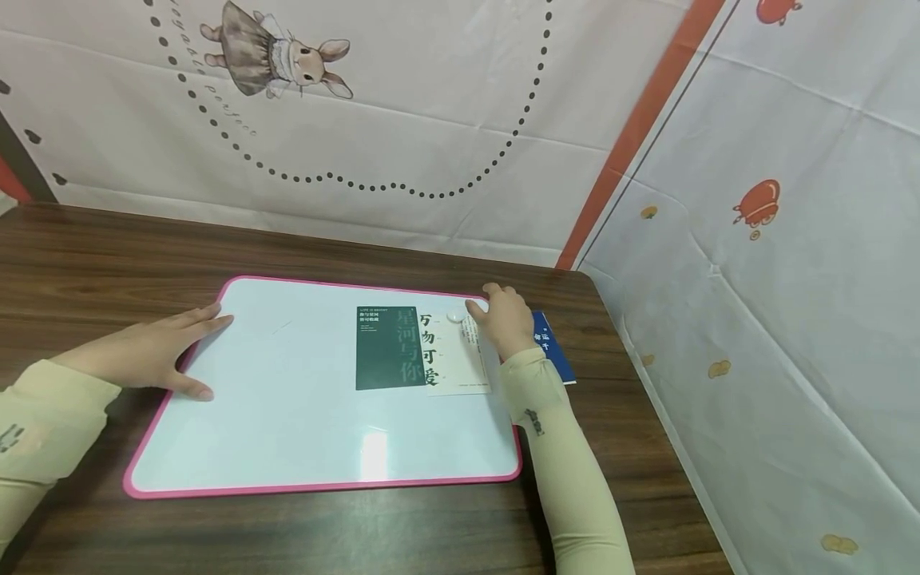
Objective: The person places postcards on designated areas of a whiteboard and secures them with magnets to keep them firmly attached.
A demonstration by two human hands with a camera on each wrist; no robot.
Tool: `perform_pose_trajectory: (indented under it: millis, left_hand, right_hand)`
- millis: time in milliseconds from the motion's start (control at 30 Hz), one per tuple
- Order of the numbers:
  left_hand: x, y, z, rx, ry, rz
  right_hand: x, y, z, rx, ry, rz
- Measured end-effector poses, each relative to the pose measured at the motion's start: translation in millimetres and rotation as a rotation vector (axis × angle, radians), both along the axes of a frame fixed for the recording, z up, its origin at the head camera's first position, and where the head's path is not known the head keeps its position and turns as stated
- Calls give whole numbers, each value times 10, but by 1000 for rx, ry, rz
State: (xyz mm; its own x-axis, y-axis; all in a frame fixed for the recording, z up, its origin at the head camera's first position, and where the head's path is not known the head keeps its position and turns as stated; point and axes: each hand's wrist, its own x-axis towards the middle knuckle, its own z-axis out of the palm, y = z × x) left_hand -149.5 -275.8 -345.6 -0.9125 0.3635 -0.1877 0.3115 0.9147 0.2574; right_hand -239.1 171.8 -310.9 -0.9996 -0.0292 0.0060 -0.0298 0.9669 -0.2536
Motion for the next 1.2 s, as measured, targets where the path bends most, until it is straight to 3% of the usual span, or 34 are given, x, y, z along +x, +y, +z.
perform_pose_trajectory:
  millis: [533,1200]
  left_hand:
    - [-2,17,0,-5,-10,6]
    - [2,1,-25,-17,-1,8]
  right_hand:
    - [-9,153,-59,-54,27,52]
    - [-176,434,-126,-117,89,-4]
